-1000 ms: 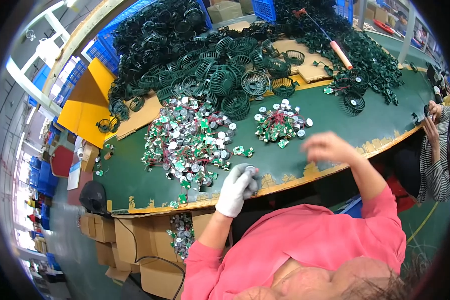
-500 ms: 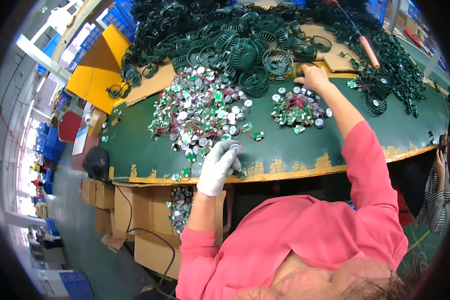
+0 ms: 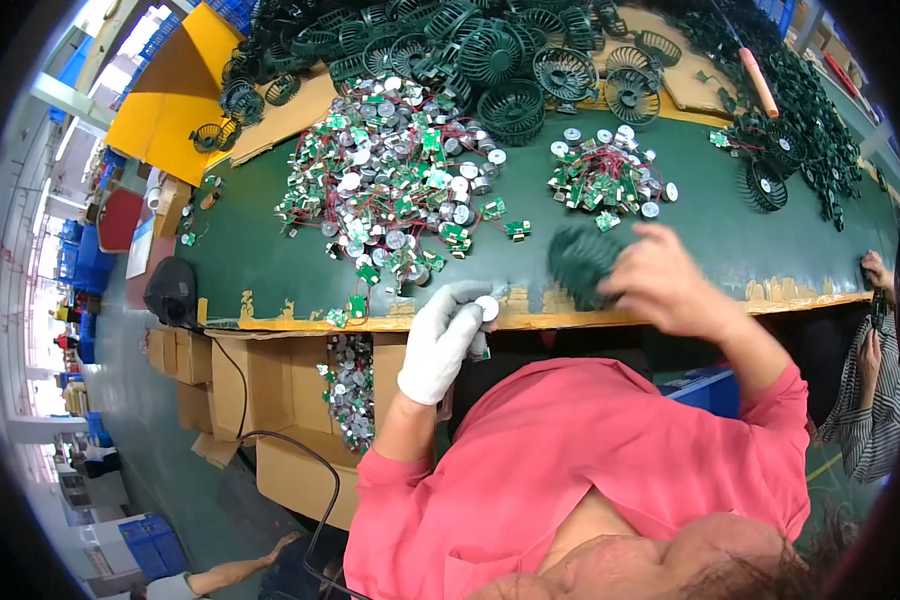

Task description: The person assembles small electronic fan components by hand, placing circular circuit boards into green plastic housings.

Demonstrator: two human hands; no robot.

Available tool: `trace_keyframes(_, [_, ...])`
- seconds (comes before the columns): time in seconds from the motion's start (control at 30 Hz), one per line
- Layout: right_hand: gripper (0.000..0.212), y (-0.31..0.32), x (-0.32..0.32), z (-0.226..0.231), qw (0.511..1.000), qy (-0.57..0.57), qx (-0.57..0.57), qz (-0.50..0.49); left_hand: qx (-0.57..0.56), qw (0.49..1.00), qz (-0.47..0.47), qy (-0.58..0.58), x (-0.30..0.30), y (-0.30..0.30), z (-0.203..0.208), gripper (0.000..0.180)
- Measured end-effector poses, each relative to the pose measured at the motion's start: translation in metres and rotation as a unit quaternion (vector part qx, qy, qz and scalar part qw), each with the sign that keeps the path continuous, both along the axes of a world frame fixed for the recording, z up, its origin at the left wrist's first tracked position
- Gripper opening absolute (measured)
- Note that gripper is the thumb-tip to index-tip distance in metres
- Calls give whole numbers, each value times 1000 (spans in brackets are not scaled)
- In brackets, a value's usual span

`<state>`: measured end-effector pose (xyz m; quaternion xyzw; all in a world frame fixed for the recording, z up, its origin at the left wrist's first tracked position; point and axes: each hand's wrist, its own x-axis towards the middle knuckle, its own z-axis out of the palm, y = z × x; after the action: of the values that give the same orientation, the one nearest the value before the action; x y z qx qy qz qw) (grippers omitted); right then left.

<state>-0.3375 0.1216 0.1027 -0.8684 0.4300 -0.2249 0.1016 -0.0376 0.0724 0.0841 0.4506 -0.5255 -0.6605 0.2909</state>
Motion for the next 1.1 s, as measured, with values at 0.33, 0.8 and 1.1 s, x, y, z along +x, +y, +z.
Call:
trace_keyframes(0.33, [31, -1, 7, -18, 999, 8, 0, 33, -149, 984, -60, -81, -27, 0, 3, 36])
trace_keyframes(0.8, [36, -4, 57, -26, 987, -110, -102, -64, -194, 968, -153, -54, -59, -5, 0, 49])
trace_keyframes(1.1, [22, -16, 40, -37, 991, 51, -96, -84, -461, 788, -256, -318, -58, -19, -7, 76])
